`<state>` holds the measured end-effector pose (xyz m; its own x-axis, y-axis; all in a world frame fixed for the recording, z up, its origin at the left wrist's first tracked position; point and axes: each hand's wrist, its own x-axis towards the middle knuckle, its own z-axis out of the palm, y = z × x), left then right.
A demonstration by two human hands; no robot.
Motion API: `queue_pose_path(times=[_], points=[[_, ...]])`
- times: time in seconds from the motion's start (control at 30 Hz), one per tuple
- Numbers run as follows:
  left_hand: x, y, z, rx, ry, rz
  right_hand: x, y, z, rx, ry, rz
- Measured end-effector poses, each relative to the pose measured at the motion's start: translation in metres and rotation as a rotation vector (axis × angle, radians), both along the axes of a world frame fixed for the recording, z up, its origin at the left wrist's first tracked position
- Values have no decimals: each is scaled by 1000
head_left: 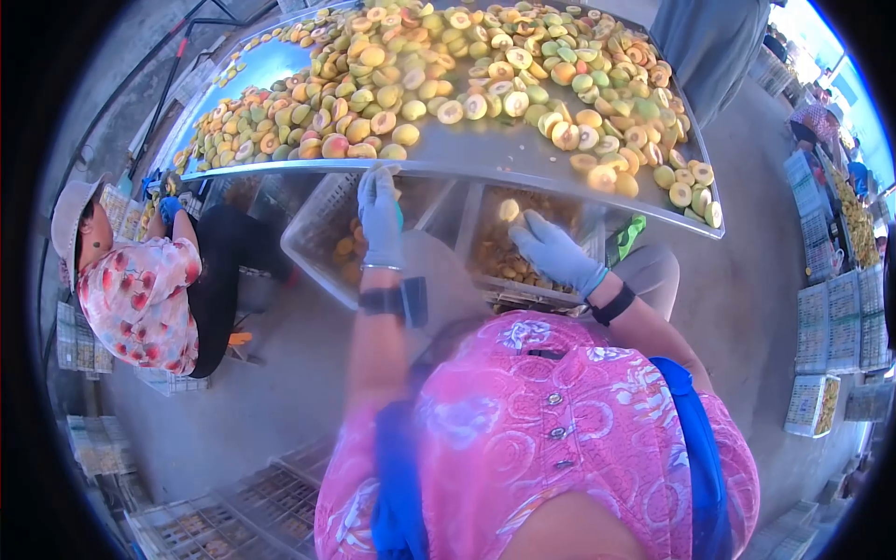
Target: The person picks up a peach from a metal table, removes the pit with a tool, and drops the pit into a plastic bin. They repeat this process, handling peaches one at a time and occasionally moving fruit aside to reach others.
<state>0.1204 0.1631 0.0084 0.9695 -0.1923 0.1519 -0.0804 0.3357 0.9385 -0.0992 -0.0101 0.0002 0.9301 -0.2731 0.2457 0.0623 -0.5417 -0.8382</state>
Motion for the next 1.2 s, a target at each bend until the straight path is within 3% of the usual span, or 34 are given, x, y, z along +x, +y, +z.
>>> queue_pose_path(times=[0.03,0.1,0.17,0.2,0.23,0.37,0.43,0.53,0.57,0.6,0.67,0.77,0.83,0.93,0.97,1.0,1.03,1.1,1.17,1.2], points=[[-1,3,-3,129,-161,23,1,-5,-3,-4,1,5],[-18,-11,-18,130,-212,-171,5,-6,18,-322,43,-98],[-58,-25,-5,330,-345,-311,7,-4,30,-386,85,-86],[-65,-38,-19,278,-353,-427,10,-4,35,-448,126,-81],[-89,-44,8,242,-31,-587,11,-5,40,-465,113,-87],[-100,-63,12,352,-248,-484,13,-18,42,-651,134,-62],[-96,-69,-4,557,-361,-487,9,-33,34,-758,139,-44],[-87,-70,-13,686,-180,-657,8,-73,25,-894,275,-130],[-82,-66,-10,795,-265,-671,6,-67,57,-758,363,-181],[-75,-63,-2,789,-262,-664,8,-71,63,-766,362,-174],[-49,-60,12,662,-857,-301,11,-89,71,-725,279,-177],[19,-54,24,695,-875,-126,34,-115,85,-716,358,-177],[67,-48,27,1024,-774,-74,60,-150,76,-831,322,-167],[122,-42,10,1208,-610,-85,104,-178,98,-912,215,-15],[129,-45,11,1208,-614,-77,125,-213,70,-759,120,-83],[135,-47,12,1244,-527,-142,143,-221,83,-758,115,-81],[139,-47,11,1282,-431,-211,159,-228,93,-708,226,-122],[140,-50,17,1308,-476,-189,202,-259,89,-658,344,-147],[141,-53,5,1275,-553,-111,246,-308,59,-927,232,-45],[143,-54,2,1280,-536,-101,263,-316,64,-928,230,-26]])
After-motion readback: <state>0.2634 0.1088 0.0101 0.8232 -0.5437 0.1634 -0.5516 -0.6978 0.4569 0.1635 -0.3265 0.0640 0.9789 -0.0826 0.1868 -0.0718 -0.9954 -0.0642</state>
